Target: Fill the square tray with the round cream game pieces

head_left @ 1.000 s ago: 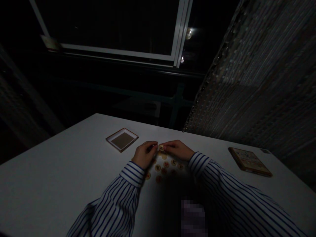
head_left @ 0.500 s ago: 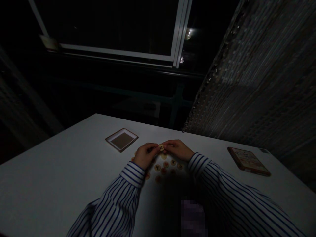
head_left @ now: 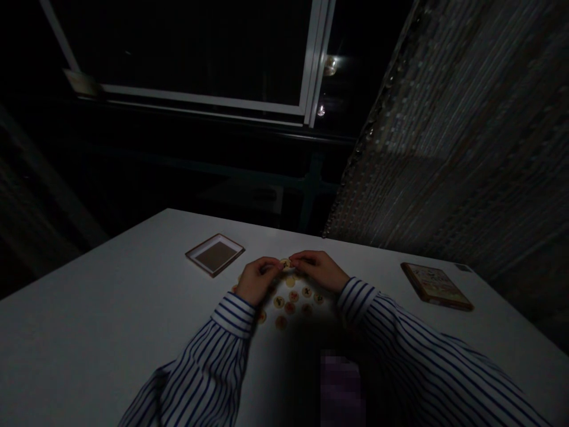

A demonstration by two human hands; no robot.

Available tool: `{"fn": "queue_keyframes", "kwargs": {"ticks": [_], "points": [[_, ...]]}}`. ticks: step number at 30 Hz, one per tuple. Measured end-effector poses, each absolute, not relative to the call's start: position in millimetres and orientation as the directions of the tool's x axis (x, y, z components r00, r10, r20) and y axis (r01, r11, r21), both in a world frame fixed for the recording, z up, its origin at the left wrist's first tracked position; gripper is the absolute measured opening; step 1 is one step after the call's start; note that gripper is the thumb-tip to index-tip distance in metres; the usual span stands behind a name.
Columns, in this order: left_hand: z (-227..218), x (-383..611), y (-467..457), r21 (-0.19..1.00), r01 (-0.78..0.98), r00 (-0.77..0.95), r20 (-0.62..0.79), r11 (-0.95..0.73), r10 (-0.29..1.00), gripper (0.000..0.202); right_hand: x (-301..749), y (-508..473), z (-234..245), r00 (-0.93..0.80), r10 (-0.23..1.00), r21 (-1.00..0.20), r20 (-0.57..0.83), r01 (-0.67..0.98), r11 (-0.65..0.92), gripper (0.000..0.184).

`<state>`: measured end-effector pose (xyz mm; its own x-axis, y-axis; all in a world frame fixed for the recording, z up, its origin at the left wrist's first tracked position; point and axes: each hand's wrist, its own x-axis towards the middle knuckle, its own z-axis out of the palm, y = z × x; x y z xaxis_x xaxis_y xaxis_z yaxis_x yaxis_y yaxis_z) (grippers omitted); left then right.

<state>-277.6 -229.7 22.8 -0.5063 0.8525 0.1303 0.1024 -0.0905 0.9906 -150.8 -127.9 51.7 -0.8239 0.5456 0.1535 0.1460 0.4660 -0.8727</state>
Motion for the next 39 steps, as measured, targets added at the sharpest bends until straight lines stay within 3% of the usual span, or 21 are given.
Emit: {"fn": "queue_keyframes", "kwargs": {"ticks": [6,12,24,31,39], "points": [[22,-276,-230,0.992,0.042,-0.449,0.125,-0.119,0.885,0.028,-141,-131,52,-0.811,0.527,-0.803,0.253,0.128,0.582,0.025],[24,-267,-230,0.991,0.054,-0.425,0.132,-0.121,0.896,0.030,-127,-133,59,-0.834,0.486,-0.778,0.260,0.118,0.618,0.025],[23,-231,-231,0.988,0.085,-0.381,0.153,-0.130,0.912,0.028,-95,-141,62,-0.803,0.516,-0.730,0.300,0.155,0.666,0.022],[27,-208,-228,0.979,0.158,-0.317,0.174,-0.128,0.932,0.028,-78,-137,52,-0.794,0.529,-0.740,0.299,0.157,0.654,0.024],[19,-190,-219,0.985,0.111,-0.318,0.164,-0.135,0.934,0.026,-59,-136,42,-0.758,0.588,-0.798,0.281,0.156,0.582,0.020]]}}
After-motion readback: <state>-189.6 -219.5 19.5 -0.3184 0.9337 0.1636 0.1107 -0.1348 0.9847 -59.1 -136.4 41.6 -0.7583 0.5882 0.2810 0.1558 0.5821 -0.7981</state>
